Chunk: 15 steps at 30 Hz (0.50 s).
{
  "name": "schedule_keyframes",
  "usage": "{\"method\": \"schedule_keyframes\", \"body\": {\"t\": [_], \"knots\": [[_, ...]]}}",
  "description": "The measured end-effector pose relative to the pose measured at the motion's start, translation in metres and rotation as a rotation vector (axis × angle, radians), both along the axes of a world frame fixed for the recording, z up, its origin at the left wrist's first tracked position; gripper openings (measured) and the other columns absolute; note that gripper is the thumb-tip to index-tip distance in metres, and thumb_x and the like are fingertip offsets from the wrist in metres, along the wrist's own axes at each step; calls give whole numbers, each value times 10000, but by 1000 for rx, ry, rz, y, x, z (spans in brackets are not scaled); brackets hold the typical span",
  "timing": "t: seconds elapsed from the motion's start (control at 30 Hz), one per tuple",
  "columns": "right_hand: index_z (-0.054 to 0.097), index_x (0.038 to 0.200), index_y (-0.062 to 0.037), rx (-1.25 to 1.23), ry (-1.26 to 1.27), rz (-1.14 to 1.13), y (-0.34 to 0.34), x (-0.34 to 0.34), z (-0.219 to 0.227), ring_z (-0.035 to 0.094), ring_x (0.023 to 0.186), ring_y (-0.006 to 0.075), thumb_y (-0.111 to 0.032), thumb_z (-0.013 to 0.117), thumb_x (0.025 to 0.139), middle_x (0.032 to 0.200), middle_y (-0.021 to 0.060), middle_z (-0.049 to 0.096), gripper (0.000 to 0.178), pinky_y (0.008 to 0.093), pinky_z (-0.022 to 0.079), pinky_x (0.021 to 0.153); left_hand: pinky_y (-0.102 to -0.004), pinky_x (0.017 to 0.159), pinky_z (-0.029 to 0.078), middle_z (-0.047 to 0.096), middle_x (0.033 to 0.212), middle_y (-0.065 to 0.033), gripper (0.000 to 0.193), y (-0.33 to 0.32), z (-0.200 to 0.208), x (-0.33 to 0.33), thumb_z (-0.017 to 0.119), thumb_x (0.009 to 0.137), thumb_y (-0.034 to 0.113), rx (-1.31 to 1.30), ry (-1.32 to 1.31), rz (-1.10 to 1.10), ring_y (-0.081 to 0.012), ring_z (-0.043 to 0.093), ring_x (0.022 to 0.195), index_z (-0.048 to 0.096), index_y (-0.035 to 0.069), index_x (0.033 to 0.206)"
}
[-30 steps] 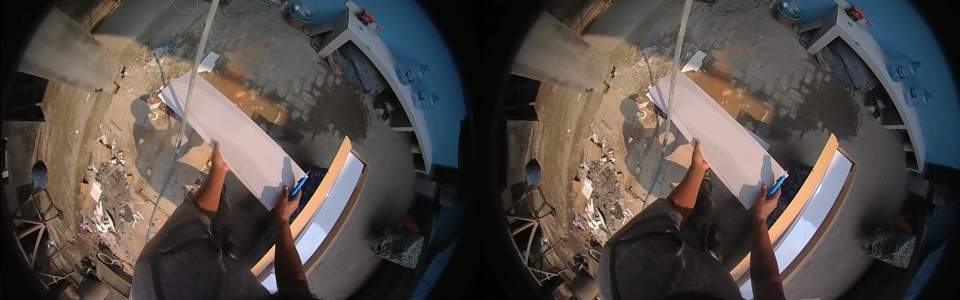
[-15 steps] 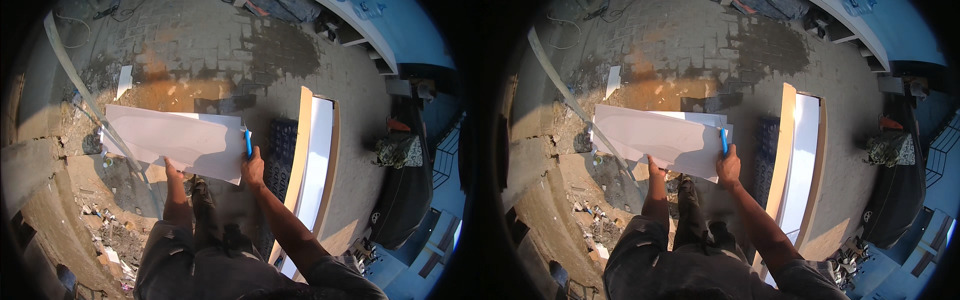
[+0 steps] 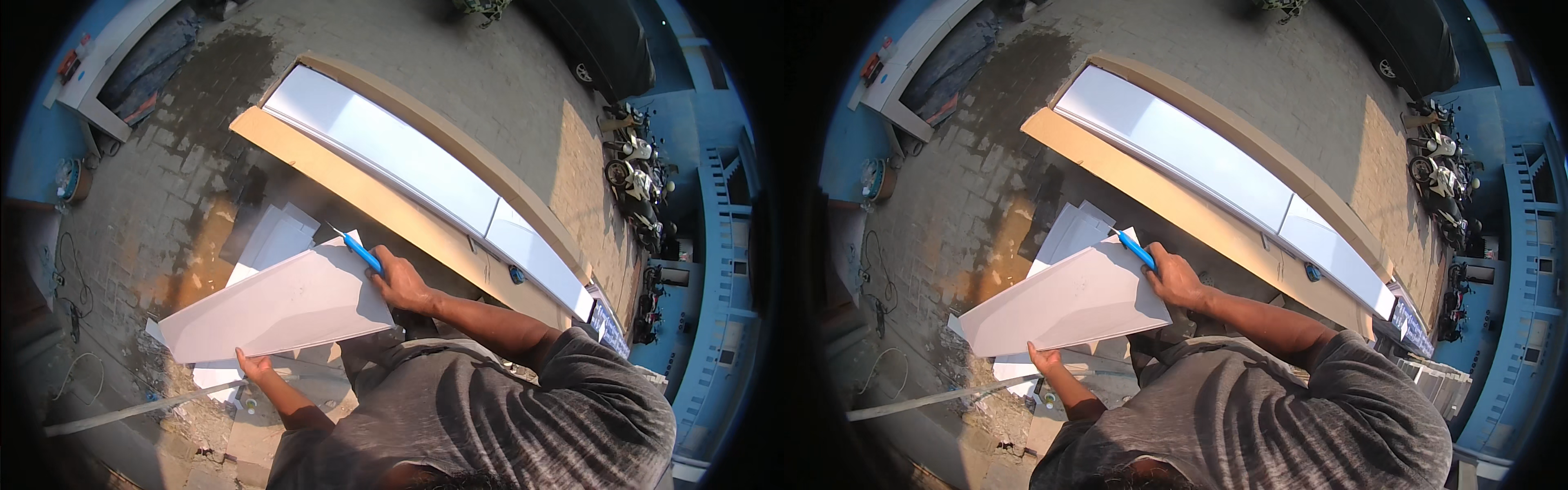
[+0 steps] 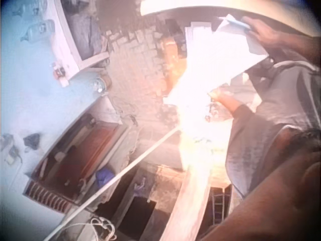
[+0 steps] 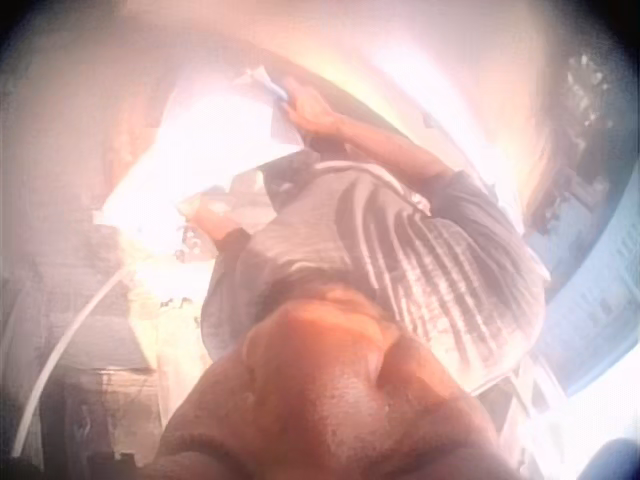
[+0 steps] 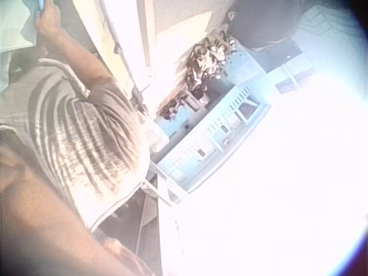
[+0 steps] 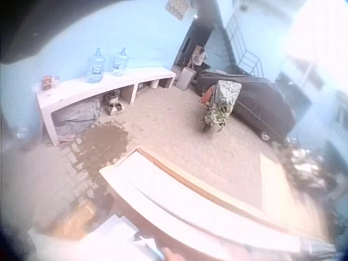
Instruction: The person uses a utility knife to score and snap long white panels into shorter sections on a cardboard work surface. They repeatedly align, score, and break the panels, stacking the cut pieces aside.
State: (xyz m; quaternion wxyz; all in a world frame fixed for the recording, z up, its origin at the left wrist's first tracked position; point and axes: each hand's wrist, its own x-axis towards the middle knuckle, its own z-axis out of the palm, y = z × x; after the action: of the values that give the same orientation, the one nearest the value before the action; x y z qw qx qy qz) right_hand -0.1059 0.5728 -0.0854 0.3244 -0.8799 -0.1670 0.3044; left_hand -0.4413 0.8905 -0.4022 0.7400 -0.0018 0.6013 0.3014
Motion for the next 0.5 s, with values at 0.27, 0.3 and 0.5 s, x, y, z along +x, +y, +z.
{"method": "schedule_keyframes", "body": {"t": [0.27, 0.3, 0.5], "knots": [[541, 1316, -104, 244, -249, -695, -306, -3, 100, 530, 723, 133, -235, 778, 992, 809, 3, 532, 422, 322, 477, 679, -455, 1142, 520, 635, 1448, -139, 531, -143, 169, 274, 706, 1057, 315, 301, -481, -582, -278, 611, 1328, 542, 13, 1462], [548, 1305, -121, 326, -71, -921, -342, -3, 119, 488, 647, 67, -259, 829, 963, 817, -49, 522, 463, 257, 439, 558, -464, 1118, 541, 628, 1443, -127, 502, -179, 187, 315, 700, 1063, 306, 328, -478, -655, -282, 625, 1304, 537, 45, 1460], [640, 1118, -48, 509, -218, -1293, -586, -49, 161, 566, 597, 79, -225, 832, 919, 845, 1, 632, 328, 249, 448, 495, -475, 1088, 552, 593, 1451, -123, 578, -472, 253, 508, 625, 1087, 455, 166, -757, -1010, -293, 610, 1306, 510, 55, 1489]]}}
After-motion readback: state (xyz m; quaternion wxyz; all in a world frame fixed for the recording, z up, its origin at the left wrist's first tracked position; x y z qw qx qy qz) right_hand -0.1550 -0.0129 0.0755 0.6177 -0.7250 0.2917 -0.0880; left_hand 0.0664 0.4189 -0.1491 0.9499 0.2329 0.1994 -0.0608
